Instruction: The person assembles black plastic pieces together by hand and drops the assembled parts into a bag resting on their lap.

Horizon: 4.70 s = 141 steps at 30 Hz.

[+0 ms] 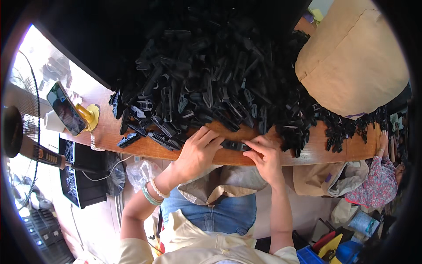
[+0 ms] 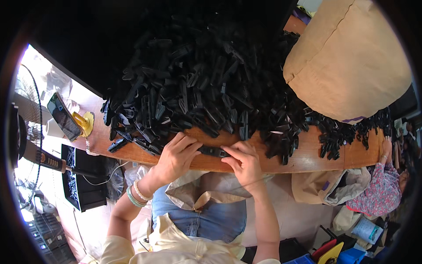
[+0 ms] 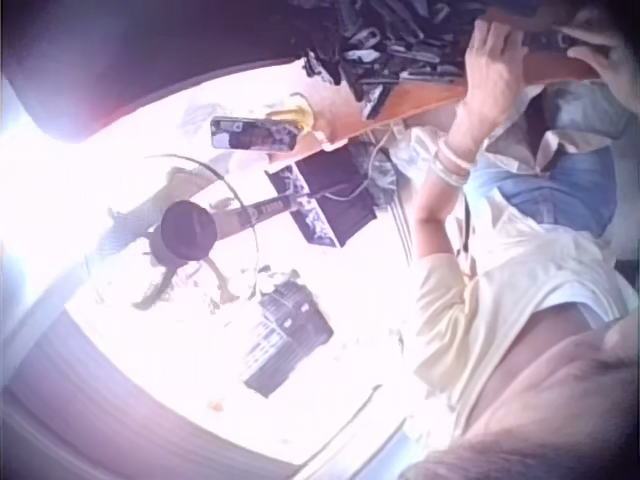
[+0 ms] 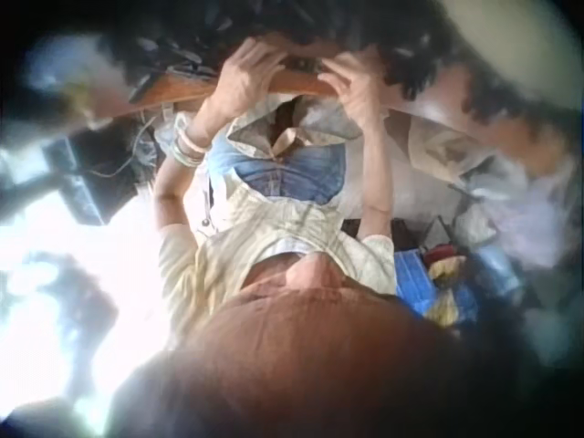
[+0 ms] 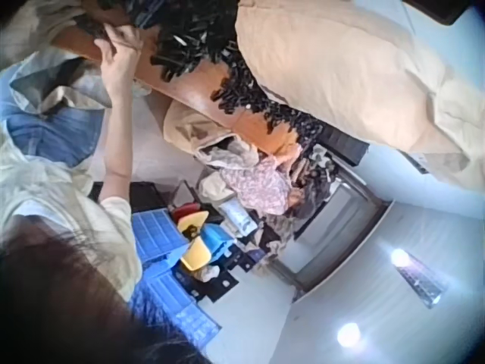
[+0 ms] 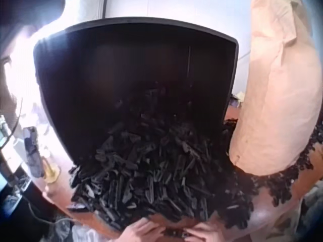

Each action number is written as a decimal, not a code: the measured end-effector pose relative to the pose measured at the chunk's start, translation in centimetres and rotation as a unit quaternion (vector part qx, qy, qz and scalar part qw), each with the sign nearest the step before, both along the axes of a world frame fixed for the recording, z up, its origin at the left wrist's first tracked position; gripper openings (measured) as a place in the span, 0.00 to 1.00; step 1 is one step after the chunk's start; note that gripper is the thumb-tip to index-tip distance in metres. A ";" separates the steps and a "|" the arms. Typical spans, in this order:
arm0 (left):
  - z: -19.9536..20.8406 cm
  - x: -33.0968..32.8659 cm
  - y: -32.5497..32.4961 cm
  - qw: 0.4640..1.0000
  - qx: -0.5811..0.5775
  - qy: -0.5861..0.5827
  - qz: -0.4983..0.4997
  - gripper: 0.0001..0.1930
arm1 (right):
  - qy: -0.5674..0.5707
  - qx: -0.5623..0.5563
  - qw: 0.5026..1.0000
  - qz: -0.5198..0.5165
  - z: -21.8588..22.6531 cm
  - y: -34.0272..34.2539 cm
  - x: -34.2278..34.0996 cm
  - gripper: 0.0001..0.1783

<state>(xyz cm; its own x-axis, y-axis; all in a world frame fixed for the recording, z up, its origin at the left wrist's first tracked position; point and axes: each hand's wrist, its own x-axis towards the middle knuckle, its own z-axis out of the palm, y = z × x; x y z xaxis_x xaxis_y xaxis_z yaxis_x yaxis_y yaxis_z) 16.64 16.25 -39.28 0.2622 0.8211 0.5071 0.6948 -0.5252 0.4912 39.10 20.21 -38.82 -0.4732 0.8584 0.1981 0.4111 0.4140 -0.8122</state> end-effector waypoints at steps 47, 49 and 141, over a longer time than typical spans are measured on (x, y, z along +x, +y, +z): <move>-0.7 4.3 0.7 0.982 0.115 0.150 -0.006 0.15 | 0.137 0.031 0.936 -0.322 -0.7 -5.7 3.2 0.12; -0.6 3.5 0.4 0.983 0.103 0.153 0.014 0.15 | 0.163 -0.112 0.952 -0.231 -0.3 -6.6 2.7 0.12; 1.6 0.3 0.1 0.993 -0.048 -0.039 -0.102 0.19 | 0.031 0.013 0.999 -0.019 -0.3 -5.2 0.2 0.16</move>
<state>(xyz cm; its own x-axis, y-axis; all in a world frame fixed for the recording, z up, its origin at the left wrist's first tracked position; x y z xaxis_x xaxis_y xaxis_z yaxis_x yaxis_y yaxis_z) 16.94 16.31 -37.67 0.3915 0.7999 0.4549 0.5368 -0.6000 0.5931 39.27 14.99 -39.09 -0.4264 0.8698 0.2484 0.3756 0.4201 -0.8261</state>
